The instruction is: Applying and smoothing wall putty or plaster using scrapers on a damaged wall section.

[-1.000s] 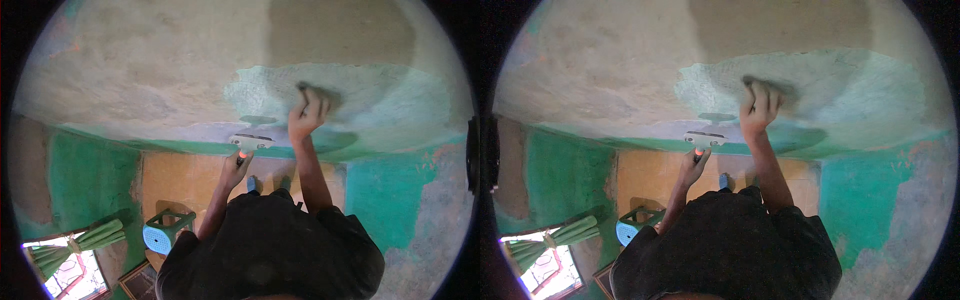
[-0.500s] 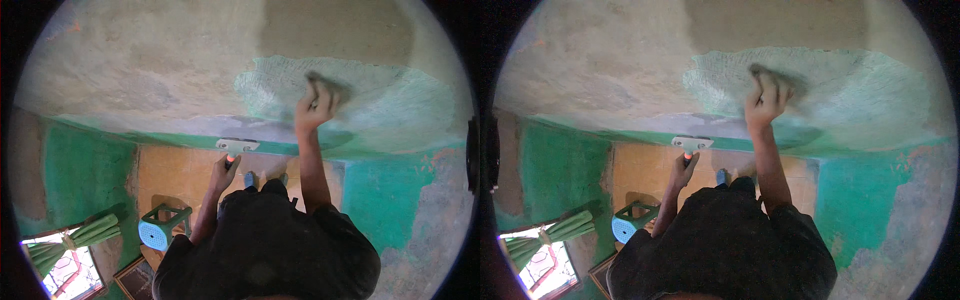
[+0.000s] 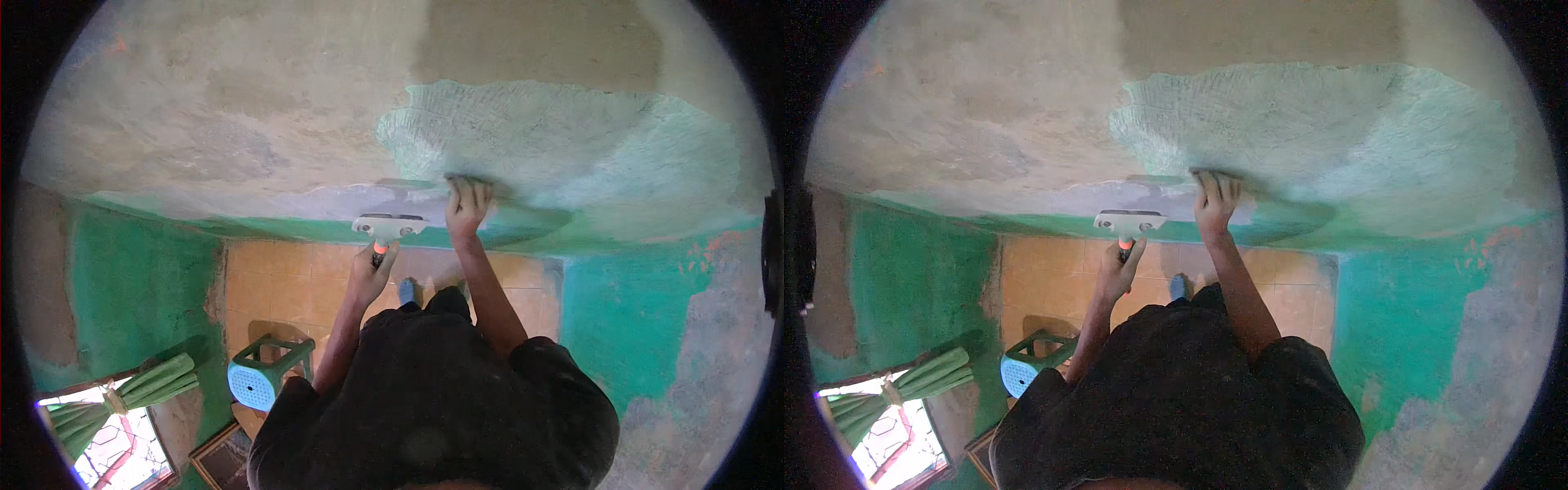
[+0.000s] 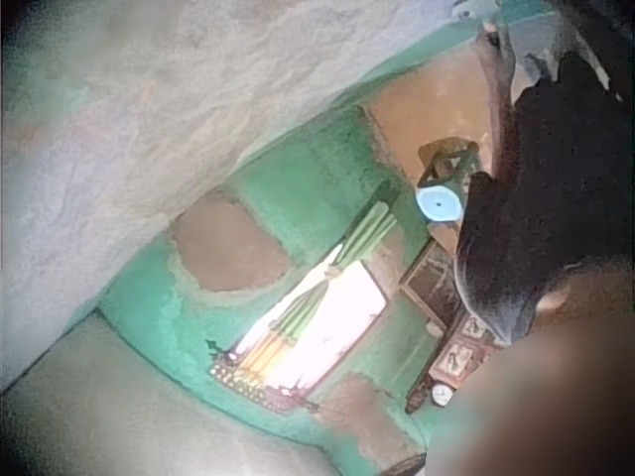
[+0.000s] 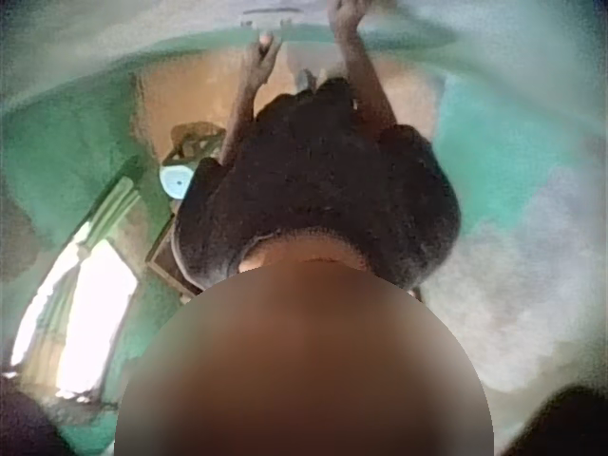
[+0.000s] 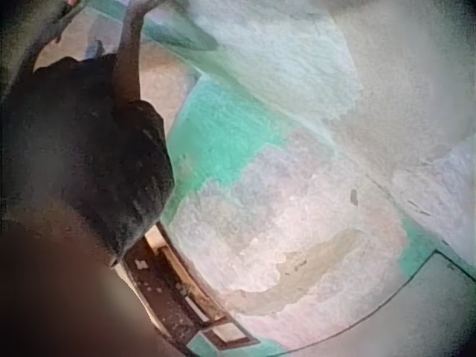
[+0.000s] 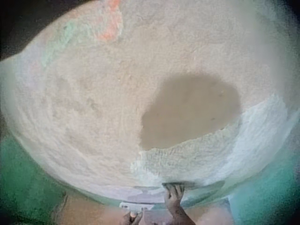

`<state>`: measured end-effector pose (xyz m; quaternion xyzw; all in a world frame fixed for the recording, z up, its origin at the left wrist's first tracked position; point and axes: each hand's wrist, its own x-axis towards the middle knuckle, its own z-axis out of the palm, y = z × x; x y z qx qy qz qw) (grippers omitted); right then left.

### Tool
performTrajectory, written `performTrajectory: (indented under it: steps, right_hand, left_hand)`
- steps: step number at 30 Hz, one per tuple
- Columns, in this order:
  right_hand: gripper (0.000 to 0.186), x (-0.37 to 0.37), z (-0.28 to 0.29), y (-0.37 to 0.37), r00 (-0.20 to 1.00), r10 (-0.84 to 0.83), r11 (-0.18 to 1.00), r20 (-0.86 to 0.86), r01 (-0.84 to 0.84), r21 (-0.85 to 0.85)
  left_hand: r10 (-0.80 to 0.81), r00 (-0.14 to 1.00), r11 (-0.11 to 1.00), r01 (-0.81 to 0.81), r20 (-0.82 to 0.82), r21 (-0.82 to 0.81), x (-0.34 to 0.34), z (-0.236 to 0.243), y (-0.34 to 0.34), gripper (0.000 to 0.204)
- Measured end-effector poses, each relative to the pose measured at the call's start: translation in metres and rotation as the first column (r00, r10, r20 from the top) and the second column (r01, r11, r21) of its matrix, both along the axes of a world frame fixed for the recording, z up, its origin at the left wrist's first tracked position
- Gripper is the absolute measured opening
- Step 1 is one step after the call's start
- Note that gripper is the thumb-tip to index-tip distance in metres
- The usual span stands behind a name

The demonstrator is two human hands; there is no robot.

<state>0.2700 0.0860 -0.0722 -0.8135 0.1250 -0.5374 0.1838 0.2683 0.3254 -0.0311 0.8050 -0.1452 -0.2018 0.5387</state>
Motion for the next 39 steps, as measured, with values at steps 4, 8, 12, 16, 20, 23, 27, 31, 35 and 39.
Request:
performTrajectory:
  steps: [4, 8, 12, 16, 20, 23, 27, 31, 35, 39]
  right_hand:
    - [0.006, 0.021, 0.117, -0.016, 0.925, -0.132, 0.982, 0.357, 0.171, -0.08]
    - [0.007, 0.032, 0.141, -0.028, 0.889, -0.097, 0.988, 0.448, 0.138, -0.061]
    - [0.007, 0.025, 0.043, -0.003, 0.987, -0.066, 0.988, 0.145, 0.084, -0.128]
    - [0.012, 0.015, -0.046, 0.007, 0.999, 0.038, 0.998, -0.007, -0.038, -0.043]
    - [0.013, 0.024, -0.026, 0.001, 0.996, 0.078, 0.995, 0.043, -0.075, -0.065]
    - [0.013, 0.038, 0.048, -0.004, 0.984, 0.037, 0.993, 0.175, -0.016, -0.12]
    - [0.014, 0.043, 0.094, 0.003, 0.949, 0.047, 0.993, 0.31, -0.01, -0.119]
    - [0.016, 0.033, 0.01, 0.006, 0.98, 0.051, 0.99, 0.192, -0.025, -0.138]
    - [0.022, 0.026, -0.063, 0.002, 0.995, 0.098, 0.995, -0.003, -0.098, -0.035]
    - [0.025, 0.025, -0.059, -0.005, 0.998, 0.063, 0.997, 0.013, -0.063, -0.039]
  left_hand:
    - [-0.059, 0.992, 0.996, 0.066, 0.108, -0.06, 0.006, -0.011, 0.002, 0.028]
    - [-0.028, 0.994, 0.999, 0.032, 0.108, -0.035, 0.002, -0.016, 0.004, 0.028]
    - [0.041, 0.999, 0.998, -0.042, -0.012, -0.039, -0.001, -0.021, 0.009, 0.03]
    - [0.04, 0.999, 0.999, -0.04, -0.024, -0.006, -0.002, -0.016, 0.013, 0.029]
    - [0.032, 0.998, 0.999, -0.032, 0.046, -0.002, 0.004, -0.015, 0.017, 0.027]
    - [0.03, 0.993, 0.999, -0.029, 0.118, -0.014, 0.009, -0.021, 0.02, 0.027]
    - [0.047, 0.995, 0.999, -0.047, 0.088, 0.002, 0.006, -0.012, 0.018, 0.027]
    - [0.082, 0.997, 0.996, -0.082, 0.012, 0.026, 0.0, -0.011, 0.01, 0.027]
    - [0.058, 0.998, 0.998, -0.059, -0.028, -0.031, -0.008, -0.008, 0.004, 0.035]
    - [0.041, 0.996, 0.999, -0.041, 0.073, 0.002, -0.01, -0.016, 0.006, 0.036]
